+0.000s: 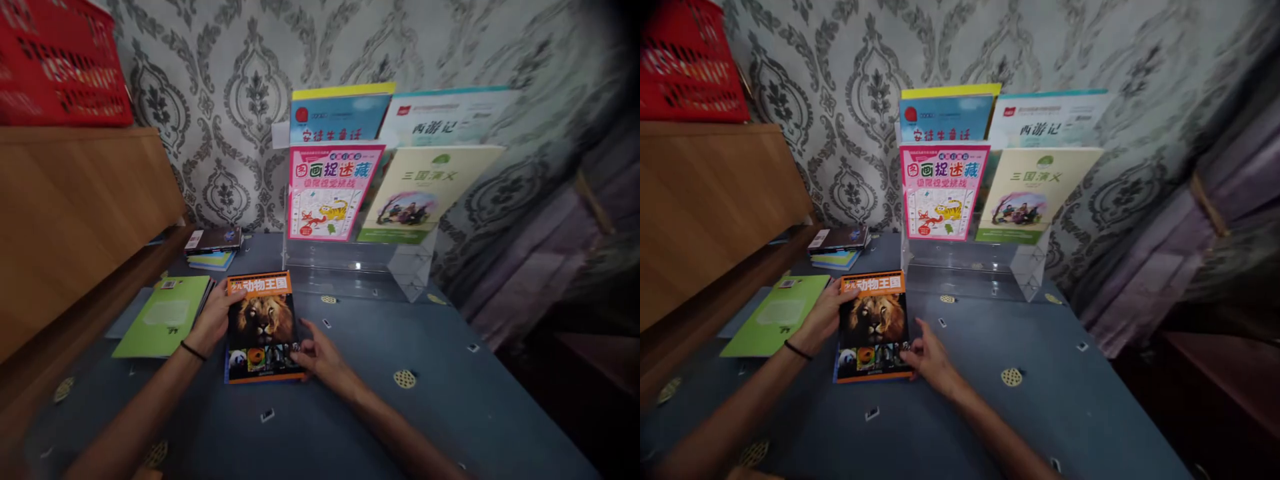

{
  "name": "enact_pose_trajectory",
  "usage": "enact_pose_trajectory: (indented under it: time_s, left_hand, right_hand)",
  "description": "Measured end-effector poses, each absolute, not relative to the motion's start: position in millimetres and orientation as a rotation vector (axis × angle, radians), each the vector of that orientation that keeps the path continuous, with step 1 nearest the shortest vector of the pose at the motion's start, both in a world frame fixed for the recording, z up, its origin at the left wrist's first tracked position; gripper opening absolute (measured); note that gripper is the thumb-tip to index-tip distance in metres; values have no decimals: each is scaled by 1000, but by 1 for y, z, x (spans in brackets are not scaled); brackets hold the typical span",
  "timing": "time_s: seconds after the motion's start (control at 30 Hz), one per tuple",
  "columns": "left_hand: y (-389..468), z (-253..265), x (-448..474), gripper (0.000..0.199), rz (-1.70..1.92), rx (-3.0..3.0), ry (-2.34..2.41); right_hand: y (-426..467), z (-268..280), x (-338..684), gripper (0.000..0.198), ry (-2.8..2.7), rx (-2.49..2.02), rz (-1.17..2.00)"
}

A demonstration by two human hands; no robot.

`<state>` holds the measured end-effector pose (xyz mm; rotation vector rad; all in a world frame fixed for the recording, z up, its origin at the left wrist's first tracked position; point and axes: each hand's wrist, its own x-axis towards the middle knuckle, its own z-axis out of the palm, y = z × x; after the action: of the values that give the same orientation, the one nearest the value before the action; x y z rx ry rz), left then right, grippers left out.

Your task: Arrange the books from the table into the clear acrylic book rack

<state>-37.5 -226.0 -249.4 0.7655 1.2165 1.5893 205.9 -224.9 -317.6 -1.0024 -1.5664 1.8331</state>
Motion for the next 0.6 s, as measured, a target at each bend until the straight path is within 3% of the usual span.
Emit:
enact_pose_trajectory:
  time_s: [0.13,0.33,0.5,0.6]
  left_hand:
    - [-226,-267,-44,45,1594,771,1319]
    - [-222,-303,-70,40,1338,1215,1961]
    - [-173,-273,-101,36,723,1739,2313]
    - [-129,-247,-120,38,580,1802,2450]
  right_hand:
    - [-226,-315,205,100,-1571,-991,1800]
    - [-226,-317,203,91,-1551,-1038,1896]
    - [-223,-317,197,94,-1649,-1056,1913]
    - [-224,-315,195,95,-1679,-1060,1919]
